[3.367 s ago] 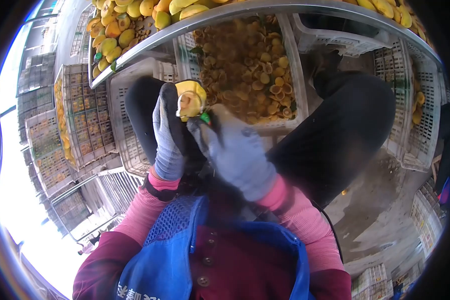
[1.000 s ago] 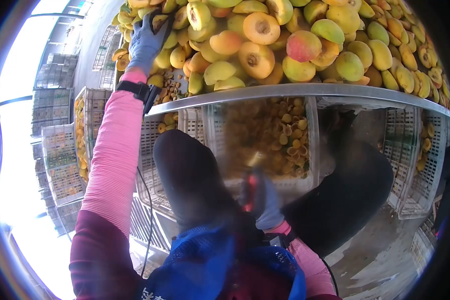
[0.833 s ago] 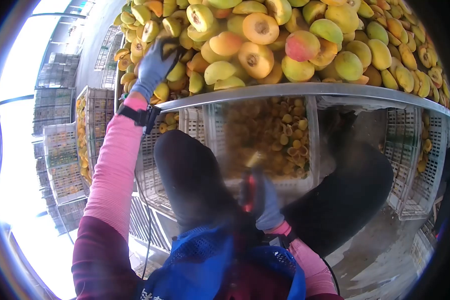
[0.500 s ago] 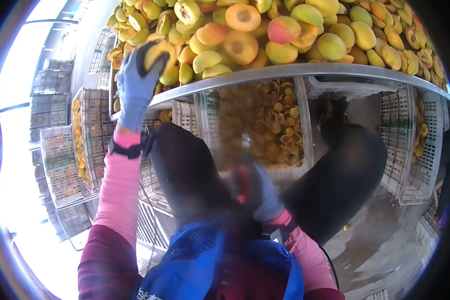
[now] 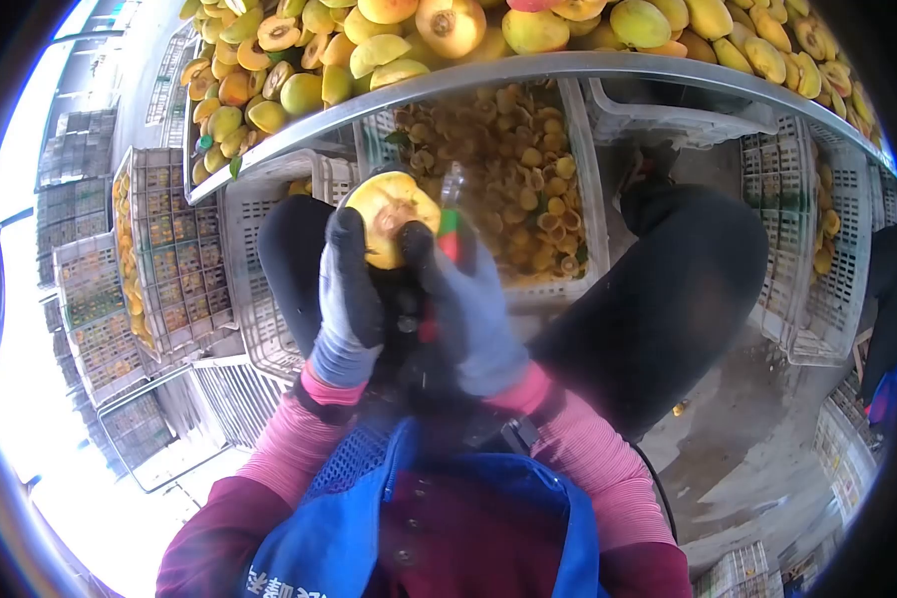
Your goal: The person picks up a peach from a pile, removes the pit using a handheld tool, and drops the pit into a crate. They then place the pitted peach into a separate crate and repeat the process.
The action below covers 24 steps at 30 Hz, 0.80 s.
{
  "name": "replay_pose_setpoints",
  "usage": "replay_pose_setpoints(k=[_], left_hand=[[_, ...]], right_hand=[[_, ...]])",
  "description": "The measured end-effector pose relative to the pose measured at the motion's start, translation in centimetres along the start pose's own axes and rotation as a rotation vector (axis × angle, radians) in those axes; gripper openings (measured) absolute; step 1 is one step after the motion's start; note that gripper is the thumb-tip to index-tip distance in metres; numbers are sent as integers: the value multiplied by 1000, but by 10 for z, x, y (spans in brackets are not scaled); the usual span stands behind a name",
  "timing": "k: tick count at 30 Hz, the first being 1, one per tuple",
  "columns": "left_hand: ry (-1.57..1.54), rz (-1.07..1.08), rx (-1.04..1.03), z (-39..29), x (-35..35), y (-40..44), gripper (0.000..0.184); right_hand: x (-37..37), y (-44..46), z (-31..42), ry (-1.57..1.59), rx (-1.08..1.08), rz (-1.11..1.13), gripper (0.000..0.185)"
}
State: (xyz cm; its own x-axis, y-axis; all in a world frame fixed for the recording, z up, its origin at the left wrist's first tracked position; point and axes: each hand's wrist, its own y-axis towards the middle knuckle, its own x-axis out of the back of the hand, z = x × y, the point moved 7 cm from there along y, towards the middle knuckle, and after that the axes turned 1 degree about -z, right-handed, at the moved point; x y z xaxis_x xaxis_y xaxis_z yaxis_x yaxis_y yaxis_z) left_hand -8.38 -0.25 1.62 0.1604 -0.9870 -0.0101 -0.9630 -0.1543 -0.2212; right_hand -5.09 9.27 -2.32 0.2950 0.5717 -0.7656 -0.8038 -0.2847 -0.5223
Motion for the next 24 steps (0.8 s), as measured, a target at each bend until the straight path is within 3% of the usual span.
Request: replay_pose_setpoints(k=[1,3,5,7,8,11,12,14,17,22,24], left_hand=[[139,7,-149,-6,-1,-4,48],[354,20,-338,-15,7,-5,39],[614,9,-523,-12,14,-8,34],[755,-12,-698,-11,17,-11,32],[727,-12,-745,-11,16,-14,29],[171,-78,-373,-7,14,-11,22],[274,-106,-437,-4,13,-12,23],[334,-114,-367,2,15,-13,27],[185,-52,-106,1,10,-18,35],[129,6,-114,4,7,-21,33],[202,50,-81,6,10,-16,32]], right_hand=[[4,2,-9,45,29,15,37],[10,7,-10,-243,201,8,27],[4,-3,7,-744,474,50,25],[-13,-23,22,-1260,891,-1,22],[-15,-30,26,-1253,873,12,18],[-19,-39,26,-1377,940,2,14],[-18,-39,26,-1373,909,-3,15],[-17,-39,27,-1339,847,-15,16],[-17,-41,31,-1281,769,-26,19],[-6,-39,21,-1359,614,-20,19],[-11,-44,22,-1466,807,38,19]])
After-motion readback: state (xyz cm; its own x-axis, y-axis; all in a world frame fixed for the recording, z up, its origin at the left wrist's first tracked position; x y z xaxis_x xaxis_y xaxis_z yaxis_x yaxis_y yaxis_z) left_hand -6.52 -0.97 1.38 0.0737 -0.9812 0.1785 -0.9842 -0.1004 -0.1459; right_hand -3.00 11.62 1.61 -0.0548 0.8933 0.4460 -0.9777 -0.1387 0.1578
